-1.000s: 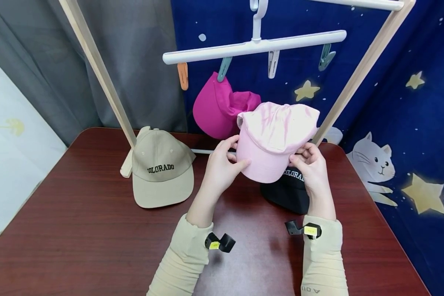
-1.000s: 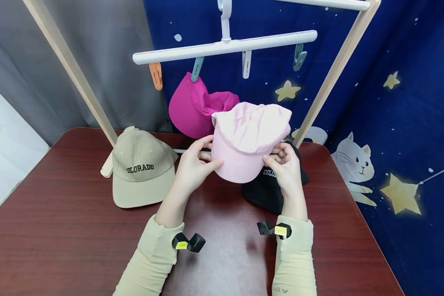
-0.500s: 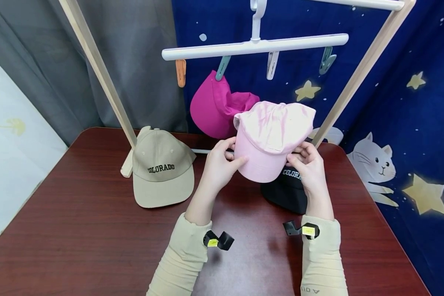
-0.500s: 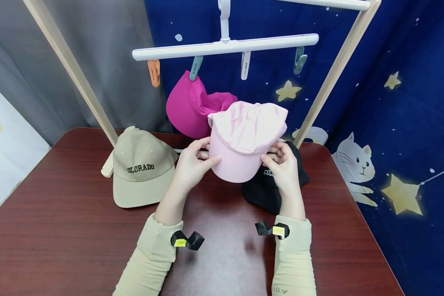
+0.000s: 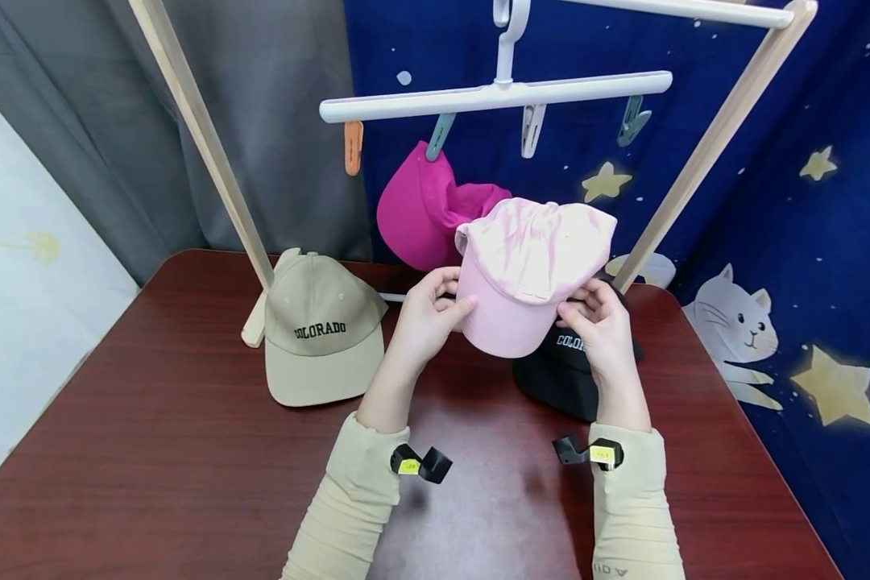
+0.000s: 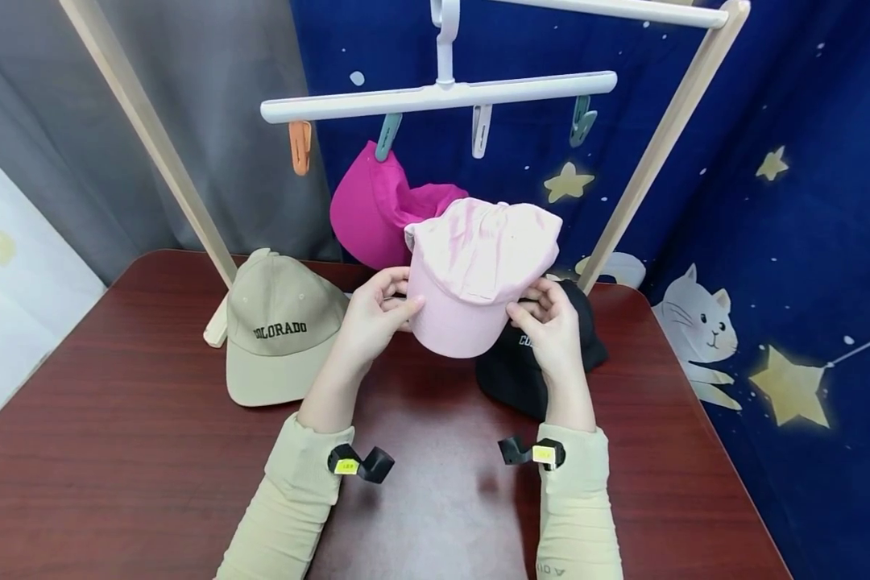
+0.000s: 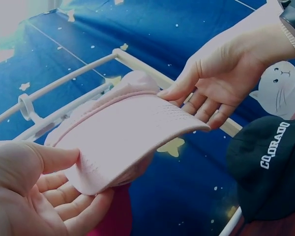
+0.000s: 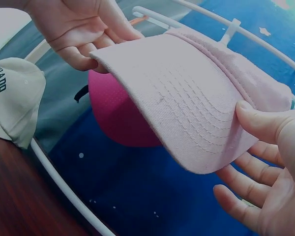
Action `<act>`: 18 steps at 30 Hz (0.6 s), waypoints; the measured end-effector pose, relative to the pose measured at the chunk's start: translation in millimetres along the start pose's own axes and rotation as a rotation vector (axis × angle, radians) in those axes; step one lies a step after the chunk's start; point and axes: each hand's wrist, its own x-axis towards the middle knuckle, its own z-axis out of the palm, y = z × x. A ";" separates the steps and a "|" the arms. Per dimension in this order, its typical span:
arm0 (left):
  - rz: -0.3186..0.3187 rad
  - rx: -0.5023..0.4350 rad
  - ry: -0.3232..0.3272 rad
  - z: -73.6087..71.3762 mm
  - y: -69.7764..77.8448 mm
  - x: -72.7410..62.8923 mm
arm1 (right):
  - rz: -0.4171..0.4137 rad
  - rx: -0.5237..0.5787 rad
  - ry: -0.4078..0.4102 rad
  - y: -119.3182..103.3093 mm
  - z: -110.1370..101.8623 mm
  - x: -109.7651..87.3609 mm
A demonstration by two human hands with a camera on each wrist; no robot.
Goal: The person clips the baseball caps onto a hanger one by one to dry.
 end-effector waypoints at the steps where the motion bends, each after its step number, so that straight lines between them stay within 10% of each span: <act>1: -0.005 -0.013 -0.005 -0.7 -0.4 0.9 | 0.002 0.002 0.000 0.2 0.4 0.3; 18: 0.013 -0.076 -0.128 -3.8 4.2 10.5 | -0.040 0.017 0.018 -7.8 -2.0 8.3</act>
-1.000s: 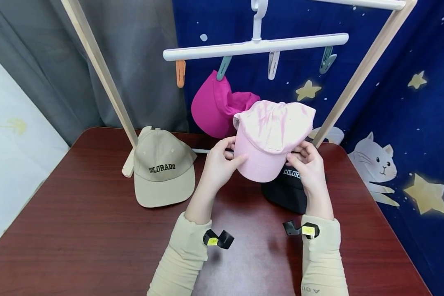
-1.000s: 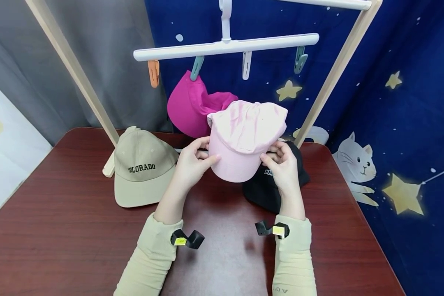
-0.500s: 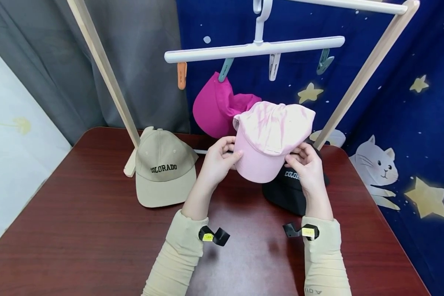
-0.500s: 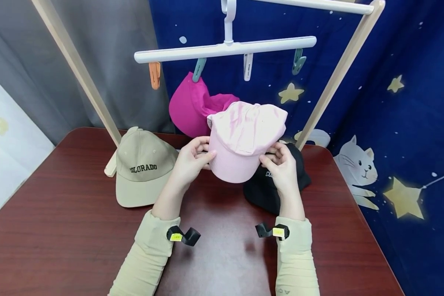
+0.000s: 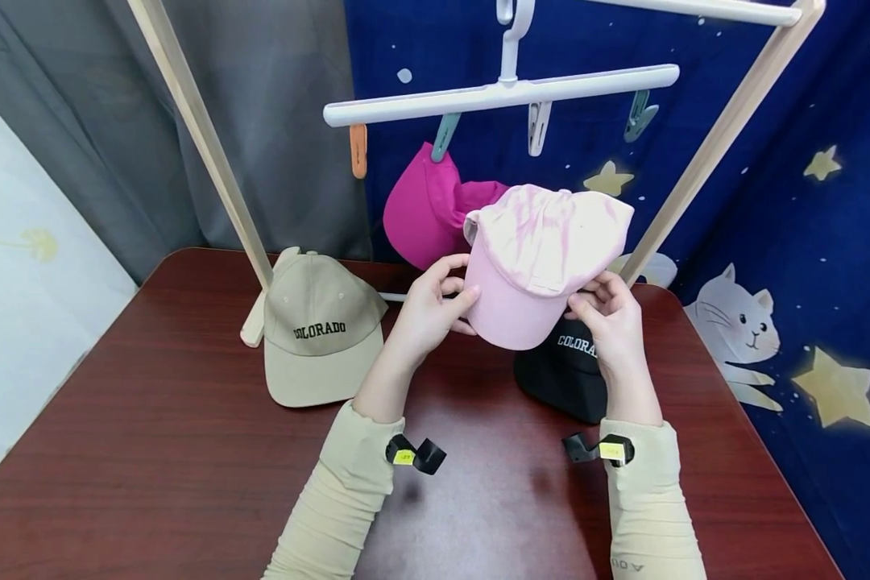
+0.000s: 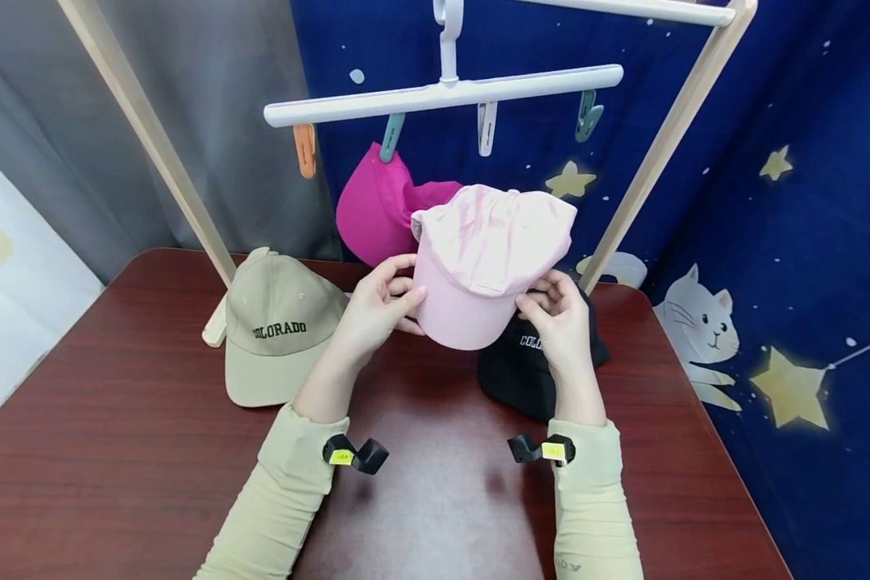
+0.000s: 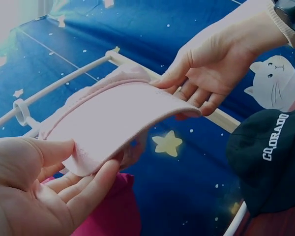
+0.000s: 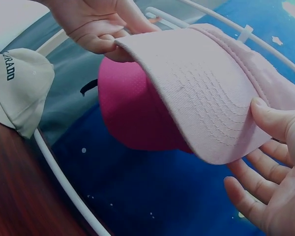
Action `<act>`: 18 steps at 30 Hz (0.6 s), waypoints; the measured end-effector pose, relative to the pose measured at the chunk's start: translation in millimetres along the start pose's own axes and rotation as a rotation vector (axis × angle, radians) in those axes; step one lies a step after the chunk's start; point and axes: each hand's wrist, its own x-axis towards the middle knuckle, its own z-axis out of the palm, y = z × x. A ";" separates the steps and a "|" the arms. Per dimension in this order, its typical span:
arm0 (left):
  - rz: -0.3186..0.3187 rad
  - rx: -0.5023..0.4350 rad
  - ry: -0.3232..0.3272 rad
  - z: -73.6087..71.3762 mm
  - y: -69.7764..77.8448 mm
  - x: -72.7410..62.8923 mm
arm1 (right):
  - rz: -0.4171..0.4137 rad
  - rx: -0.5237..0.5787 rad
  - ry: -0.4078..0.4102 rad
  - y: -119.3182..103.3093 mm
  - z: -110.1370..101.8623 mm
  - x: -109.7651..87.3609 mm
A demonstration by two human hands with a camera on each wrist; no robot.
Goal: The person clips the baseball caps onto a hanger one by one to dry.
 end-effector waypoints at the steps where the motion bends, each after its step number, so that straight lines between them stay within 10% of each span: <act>1: -0.003 -0.008 -0.011 -0.7 0.5 0.5 | 0.000 -0.001 -0.001 -0.6 -0.4 0.7; 18: -0.065 -0.134 -0.159 -12.3 -2.0 9.7 | 0.022 -0.075 -0.091 -2.1 -7.4 9.9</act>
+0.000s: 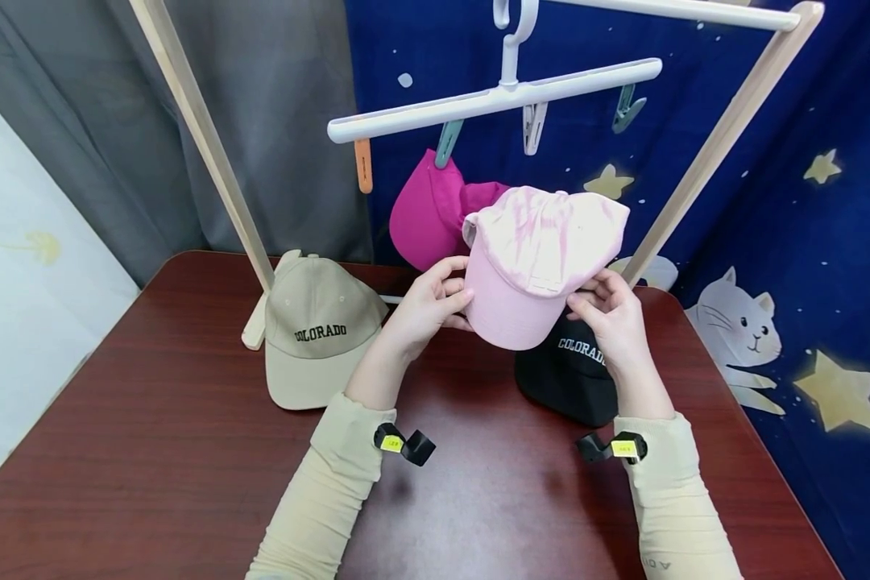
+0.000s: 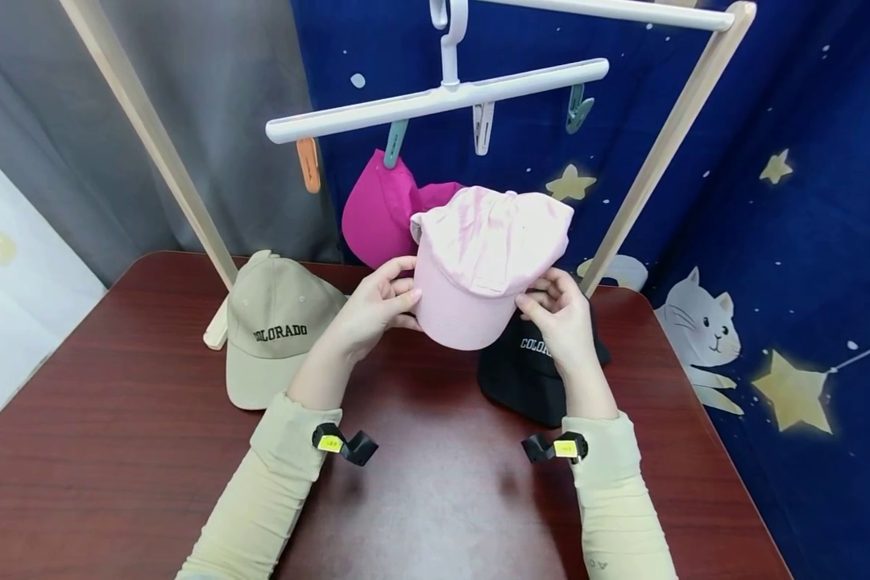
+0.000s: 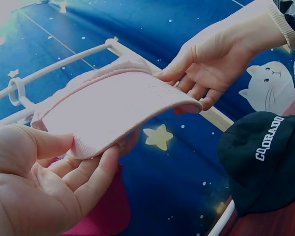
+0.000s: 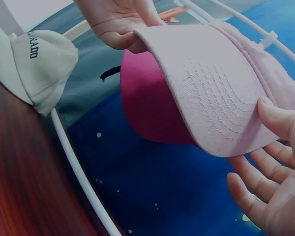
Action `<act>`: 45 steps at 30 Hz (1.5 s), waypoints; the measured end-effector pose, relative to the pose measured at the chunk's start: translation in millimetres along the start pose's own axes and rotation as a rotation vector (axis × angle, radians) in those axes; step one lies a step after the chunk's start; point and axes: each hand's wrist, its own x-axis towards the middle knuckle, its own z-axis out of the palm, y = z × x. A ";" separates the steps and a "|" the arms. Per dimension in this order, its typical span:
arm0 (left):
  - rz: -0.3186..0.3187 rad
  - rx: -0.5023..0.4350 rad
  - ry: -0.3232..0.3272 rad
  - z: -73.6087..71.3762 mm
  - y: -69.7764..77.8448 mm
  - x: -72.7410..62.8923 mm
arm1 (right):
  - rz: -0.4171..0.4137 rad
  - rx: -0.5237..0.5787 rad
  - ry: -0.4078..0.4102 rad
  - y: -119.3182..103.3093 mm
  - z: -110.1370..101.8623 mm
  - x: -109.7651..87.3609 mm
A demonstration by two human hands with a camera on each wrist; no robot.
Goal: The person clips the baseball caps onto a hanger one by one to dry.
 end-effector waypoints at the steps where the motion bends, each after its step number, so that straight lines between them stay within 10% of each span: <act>1: -0.002 -0.008 -0.001 -0.2 -0.3 0.4 | 0.006 -0.011 -0.007 -0.4 -0.6 0.6; 33: 0.048 -0.082 -0.022 -8.9 2.1 1.4 | 0.033 -0.192 -0.148 -17.4 -12.2 19.7; 45: 0.052 -0.069 -0.013 -13.9 1.4 1.7 | -0.011 -0.078 0.078 -41.8 -20.1 32.1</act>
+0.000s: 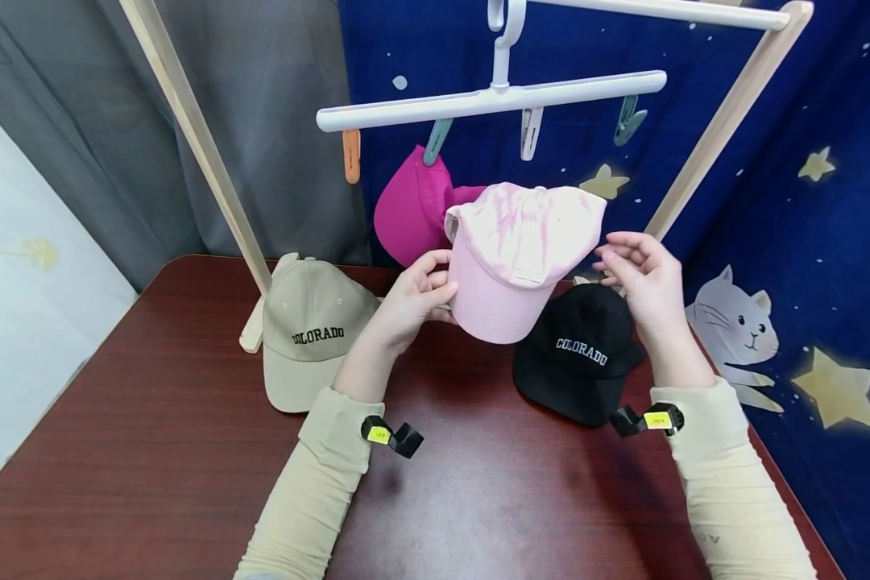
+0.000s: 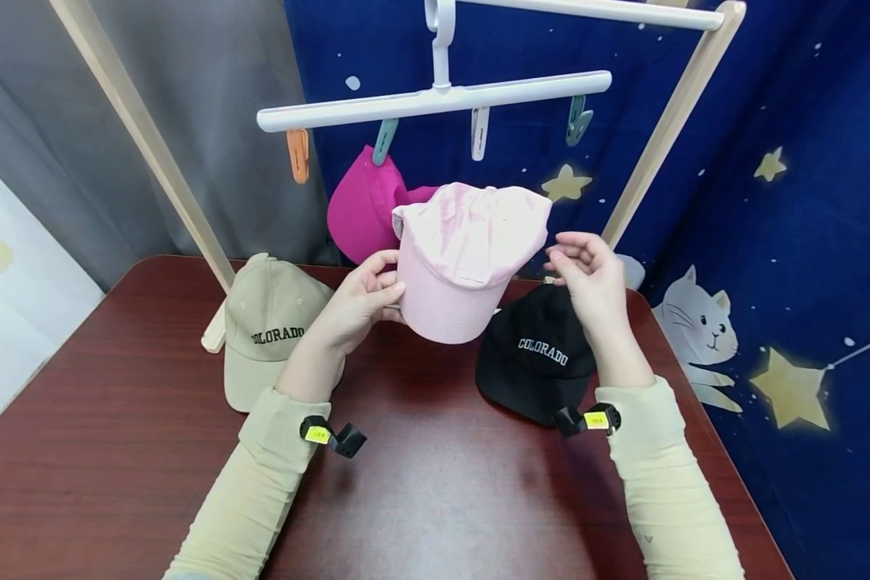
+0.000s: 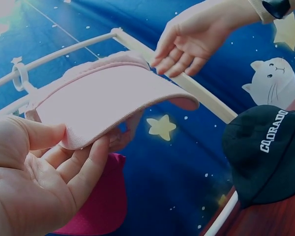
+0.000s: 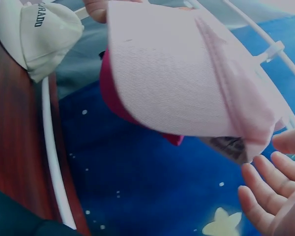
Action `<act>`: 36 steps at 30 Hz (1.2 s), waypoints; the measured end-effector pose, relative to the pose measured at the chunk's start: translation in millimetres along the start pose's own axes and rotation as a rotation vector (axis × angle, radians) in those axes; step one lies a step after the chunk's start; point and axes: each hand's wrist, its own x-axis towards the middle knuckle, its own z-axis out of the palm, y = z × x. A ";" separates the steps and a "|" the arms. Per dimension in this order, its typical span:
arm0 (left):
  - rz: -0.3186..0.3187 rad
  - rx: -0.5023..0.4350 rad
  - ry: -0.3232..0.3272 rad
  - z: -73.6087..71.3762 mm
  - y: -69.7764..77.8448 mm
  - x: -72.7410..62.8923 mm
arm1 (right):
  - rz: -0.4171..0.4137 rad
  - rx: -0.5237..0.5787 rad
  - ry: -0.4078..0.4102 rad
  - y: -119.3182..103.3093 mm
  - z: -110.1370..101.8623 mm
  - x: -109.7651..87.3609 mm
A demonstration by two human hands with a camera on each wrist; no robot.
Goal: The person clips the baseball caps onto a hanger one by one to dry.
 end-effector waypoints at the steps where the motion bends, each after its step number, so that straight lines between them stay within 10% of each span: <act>1: 0.000 0.001 0.001 -0.4 0.1 0.0 | -0.006 0.011 0.026 -2.8 0.6 1.6; 11: -0.001 -0.002 0.017 -4.3 -0.2 -1.6 | -0.072 0.068 0.160 -28.1 15.0 15.7; 36: -0.015 0.001 0.053 -10.4 -5.5 -4.5 | 0.081 0.168 0.020 -66.5 54.9 56.0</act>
